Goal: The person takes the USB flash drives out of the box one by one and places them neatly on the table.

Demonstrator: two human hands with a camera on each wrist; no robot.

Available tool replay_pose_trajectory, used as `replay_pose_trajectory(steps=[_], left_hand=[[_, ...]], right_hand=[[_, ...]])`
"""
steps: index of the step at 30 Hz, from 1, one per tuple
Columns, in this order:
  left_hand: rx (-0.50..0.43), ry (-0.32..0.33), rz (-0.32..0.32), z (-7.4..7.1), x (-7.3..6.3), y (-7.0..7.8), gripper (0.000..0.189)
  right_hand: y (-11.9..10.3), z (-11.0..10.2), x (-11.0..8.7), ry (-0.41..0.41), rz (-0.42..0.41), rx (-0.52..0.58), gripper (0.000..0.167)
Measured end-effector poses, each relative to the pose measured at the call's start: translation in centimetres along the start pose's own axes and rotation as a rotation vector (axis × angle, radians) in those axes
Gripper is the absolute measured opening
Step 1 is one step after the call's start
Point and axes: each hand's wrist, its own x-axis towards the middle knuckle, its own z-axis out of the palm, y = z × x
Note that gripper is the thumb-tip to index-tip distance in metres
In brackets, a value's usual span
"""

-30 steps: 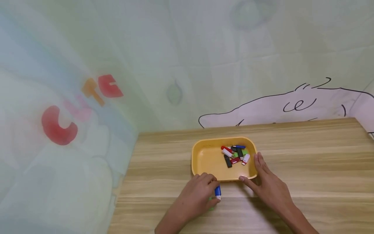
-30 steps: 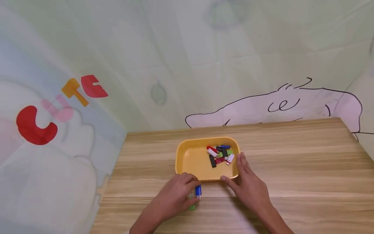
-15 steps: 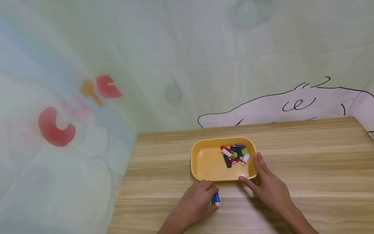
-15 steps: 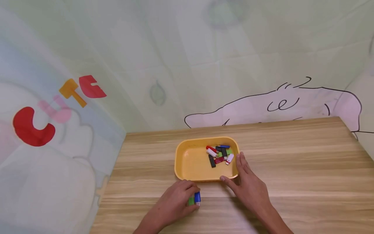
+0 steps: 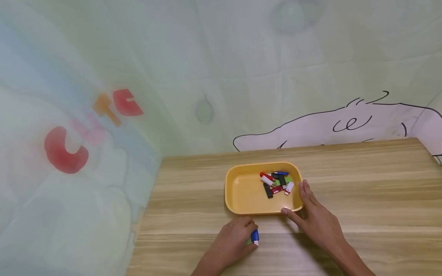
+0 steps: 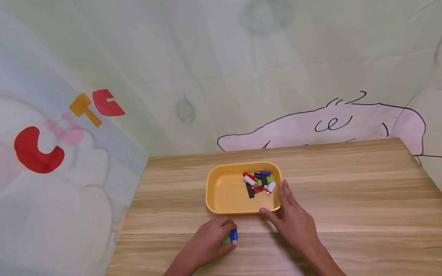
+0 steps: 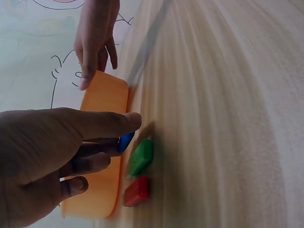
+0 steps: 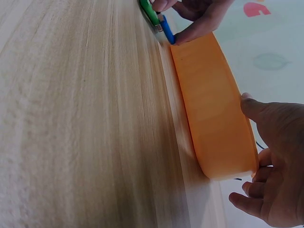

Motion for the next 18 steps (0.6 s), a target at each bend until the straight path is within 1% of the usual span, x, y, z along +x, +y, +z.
replay_pose_trajectory(steps=[3, 10, 15, 18], left_hand=[[-0.003, 0.002, 0.005, 0.41, 0.14, -0.13, 0.036], [0.034, 0.044, 0.032, 1.01, 0.11, -0.07, 0.033], [0.06, 0.048, 0.04, 1.1, 0.16, 0.08, 0.032], [0.057, 0.042, 0.034, 1.09, 0.22, 0.13, 0.032]], right_hand=[[0.04, 0.07, 0.06, 0.008, -0.004, -0.003, 0.108], [0.25, 0.11, 0.1, 0.011, -0.006, -0.003, 0.107], [0.28, 0.13, 0.08, 0.006, -0.006, -0.001, 0.107], [0.32, 0.12, 0.17, 0.009, -0.008, -0.004, 0.108]])
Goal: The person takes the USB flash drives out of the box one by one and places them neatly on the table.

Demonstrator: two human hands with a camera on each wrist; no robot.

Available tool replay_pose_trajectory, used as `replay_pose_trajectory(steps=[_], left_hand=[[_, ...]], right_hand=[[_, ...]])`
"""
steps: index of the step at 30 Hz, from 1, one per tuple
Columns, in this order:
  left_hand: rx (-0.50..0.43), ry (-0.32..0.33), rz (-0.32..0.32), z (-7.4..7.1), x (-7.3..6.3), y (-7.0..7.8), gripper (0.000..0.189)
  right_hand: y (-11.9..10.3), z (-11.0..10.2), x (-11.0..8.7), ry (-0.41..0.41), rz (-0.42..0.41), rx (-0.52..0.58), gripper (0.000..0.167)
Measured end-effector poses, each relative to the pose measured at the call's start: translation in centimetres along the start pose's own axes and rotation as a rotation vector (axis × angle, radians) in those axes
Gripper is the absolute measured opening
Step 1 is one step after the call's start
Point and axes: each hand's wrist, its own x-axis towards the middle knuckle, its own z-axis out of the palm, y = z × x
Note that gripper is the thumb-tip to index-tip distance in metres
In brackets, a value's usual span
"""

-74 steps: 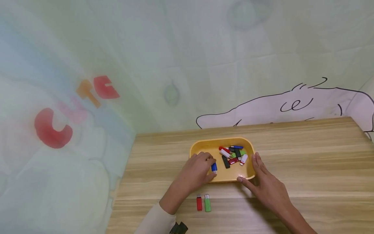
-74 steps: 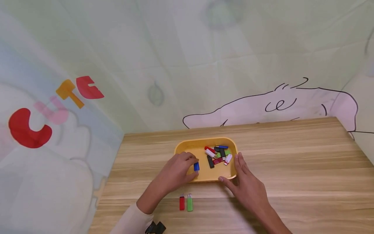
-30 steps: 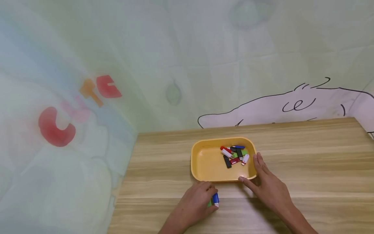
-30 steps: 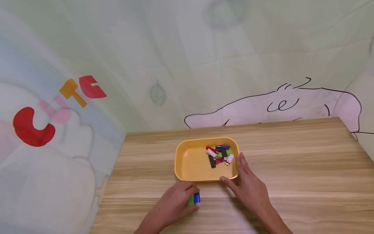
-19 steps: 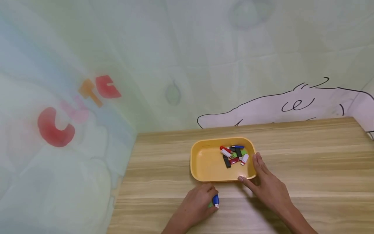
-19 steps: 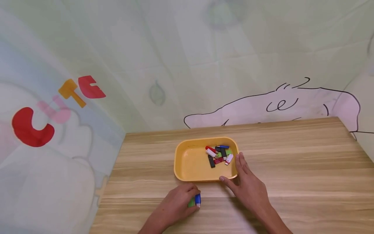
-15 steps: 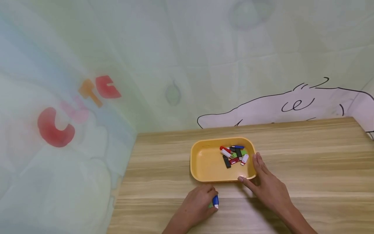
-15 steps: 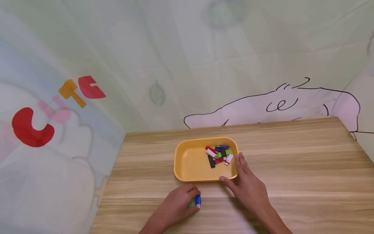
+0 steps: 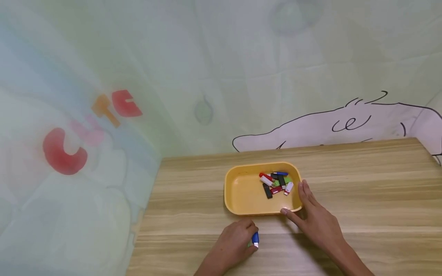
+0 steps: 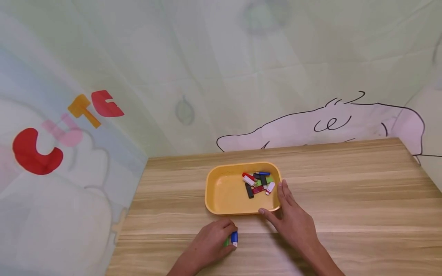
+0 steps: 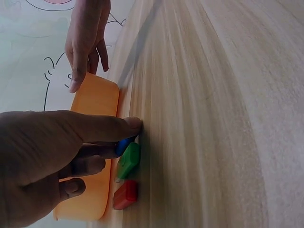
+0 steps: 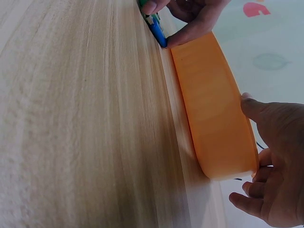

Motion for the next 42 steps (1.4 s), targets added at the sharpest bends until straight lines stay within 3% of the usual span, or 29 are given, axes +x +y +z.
replay_pose_trajectory(steps=[15, 36, 38, 42], left_hand=[[-0.04, -0.047, -0.034, -0.1, 0.2, 0.0, 0.04], [-0.079, -0.06, -0.069, -0.4, -0.1, 0.0, 0.042], [-0.078, -0.048, -0.059, -0.6, -0.1, 0.0, 0.041], [-0.048, 0.047, 0.004, -1.1, -0.3, -0.3, 0.039]], right_hand=[[-0.2, -0.1, -0.1, -0.001, 0.005, -0.001, 0.108], [-0.3, 0.0, 0.0, 0.0, -0.004, -0.007, 0.108], [-0.2, 0.1, 0.0, -0.002, -0.003, -0.01, 0.108], [-0.2, 0.1, -0.1, -0.003, 0.002, -0.011, 0.107]])
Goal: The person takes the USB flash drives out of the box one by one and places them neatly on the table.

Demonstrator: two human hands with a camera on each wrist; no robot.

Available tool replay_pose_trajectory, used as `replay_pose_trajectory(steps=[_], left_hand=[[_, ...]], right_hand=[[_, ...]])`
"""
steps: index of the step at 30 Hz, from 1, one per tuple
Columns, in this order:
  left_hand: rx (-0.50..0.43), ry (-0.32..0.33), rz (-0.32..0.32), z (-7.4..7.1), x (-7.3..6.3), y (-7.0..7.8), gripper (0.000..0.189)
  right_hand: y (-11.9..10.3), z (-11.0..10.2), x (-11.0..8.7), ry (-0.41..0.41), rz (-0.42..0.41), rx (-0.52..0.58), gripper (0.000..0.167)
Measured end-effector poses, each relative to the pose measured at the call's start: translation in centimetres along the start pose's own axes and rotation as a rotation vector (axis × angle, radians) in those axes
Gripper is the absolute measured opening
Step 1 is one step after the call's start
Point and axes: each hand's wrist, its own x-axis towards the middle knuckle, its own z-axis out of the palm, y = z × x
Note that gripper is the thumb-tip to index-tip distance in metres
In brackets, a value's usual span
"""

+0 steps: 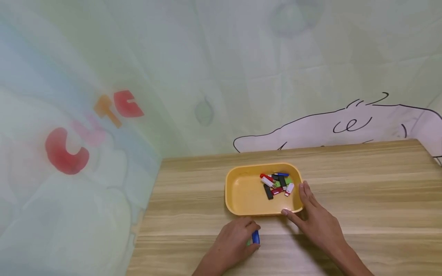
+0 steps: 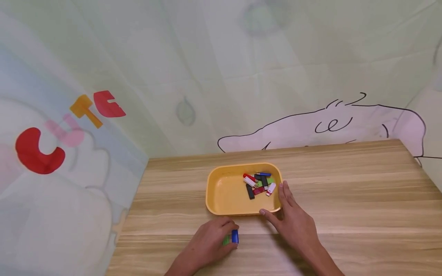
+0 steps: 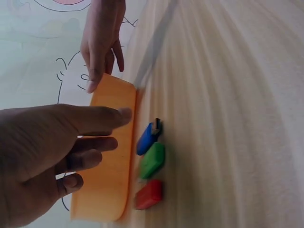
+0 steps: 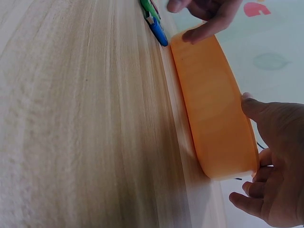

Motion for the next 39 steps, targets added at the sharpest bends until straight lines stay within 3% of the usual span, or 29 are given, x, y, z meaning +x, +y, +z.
replay_pose_trajectory(steps=[5, 16, 19, 25, 33, 39], left_hand=[[-0.019, 0.081, 0.011, -0.9, 0.3, -0.3, 0.036], [-0.224, 0.133, -0.094, -2.6, 2.3, -1.1, 0.03], [-0.234, 0.131, -0.119, -2.9, 3.1, -1.4, 0.03], [-0.202, 0.077, -0.178, -3.3, 5.1, -1.9, 0.034], [-0.128, 0.097, -0.19, -3.0, 7.8, -2.4, 0.034], [-0.06, 0.058, -0.224, -2.8, 9.2, -2.7, 0.038]], right_hand=[[0.0, 0.0, 0.0, 0.004, 0.0, 0.009, 0.107], [0.1, 0.2, 0.0, 0.006, 0.01, 0.005, 0.107], [0.1, 0.1, -0.1, 0.01, 0.007, 0.009, 0.106], [0.0, 0.0, -0.1, 0.008, 0.004, 0.007, 0.108], [0.1, -0.1, 0.0, 0.009, 0.002, 0.007, 0.107], [0.1, 0.0, 0.0, 0.005, 0.001, 0.008, 0.107]])
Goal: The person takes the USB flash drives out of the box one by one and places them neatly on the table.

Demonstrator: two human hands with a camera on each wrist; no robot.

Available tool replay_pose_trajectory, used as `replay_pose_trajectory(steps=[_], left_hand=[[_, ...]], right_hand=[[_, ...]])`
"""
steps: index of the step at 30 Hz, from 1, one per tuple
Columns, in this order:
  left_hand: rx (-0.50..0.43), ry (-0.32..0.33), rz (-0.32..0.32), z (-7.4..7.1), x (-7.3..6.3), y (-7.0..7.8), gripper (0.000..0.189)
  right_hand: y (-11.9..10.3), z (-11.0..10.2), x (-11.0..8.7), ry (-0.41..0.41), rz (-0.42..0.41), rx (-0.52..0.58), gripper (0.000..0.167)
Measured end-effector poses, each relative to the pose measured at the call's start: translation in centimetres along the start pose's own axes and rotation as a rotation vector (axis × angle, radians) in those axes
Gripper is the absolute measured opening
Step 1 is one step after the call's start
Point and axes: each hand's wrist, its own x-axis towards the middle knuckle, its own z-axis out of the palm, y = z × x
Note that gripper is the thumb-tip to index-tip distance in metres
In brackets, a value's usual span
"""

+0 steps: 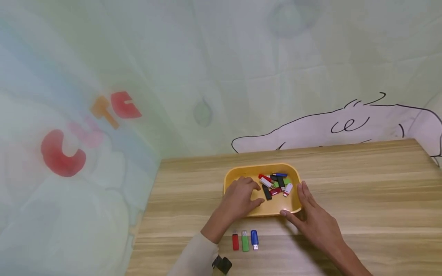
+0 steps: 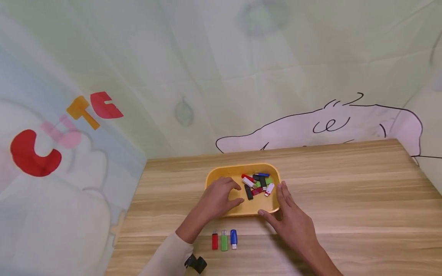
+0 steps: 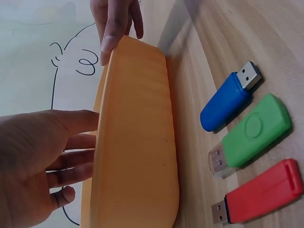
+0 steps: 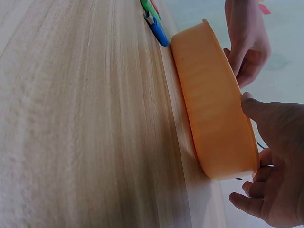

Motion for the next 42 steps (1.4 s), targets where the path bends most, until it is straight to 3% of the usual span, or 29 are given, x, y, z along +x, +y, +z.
replay_pose_trajectory(steps=[17, 27, 42], left_hand=[[0.062, -0.109, -0.057, 1.2, 2.2, 0.4, 0.049], [0.045, -0.093, -0.078, 2.4, 3.1, 0.6, 0.048], [0.08, -0.1, -0.088, 2.8, 3.4, 1.2, 0.054]], right_hand=[[-0.1, -0.1, -0.1, 0.002, 0.003, -0.007, 0.107], [-0.1, -0.2, -0.1, 0.011, -0.001, -0.002, 0.107], [0.0, -0.2, -0.2, 0.018, -0.014, 0.011, 0.106]])
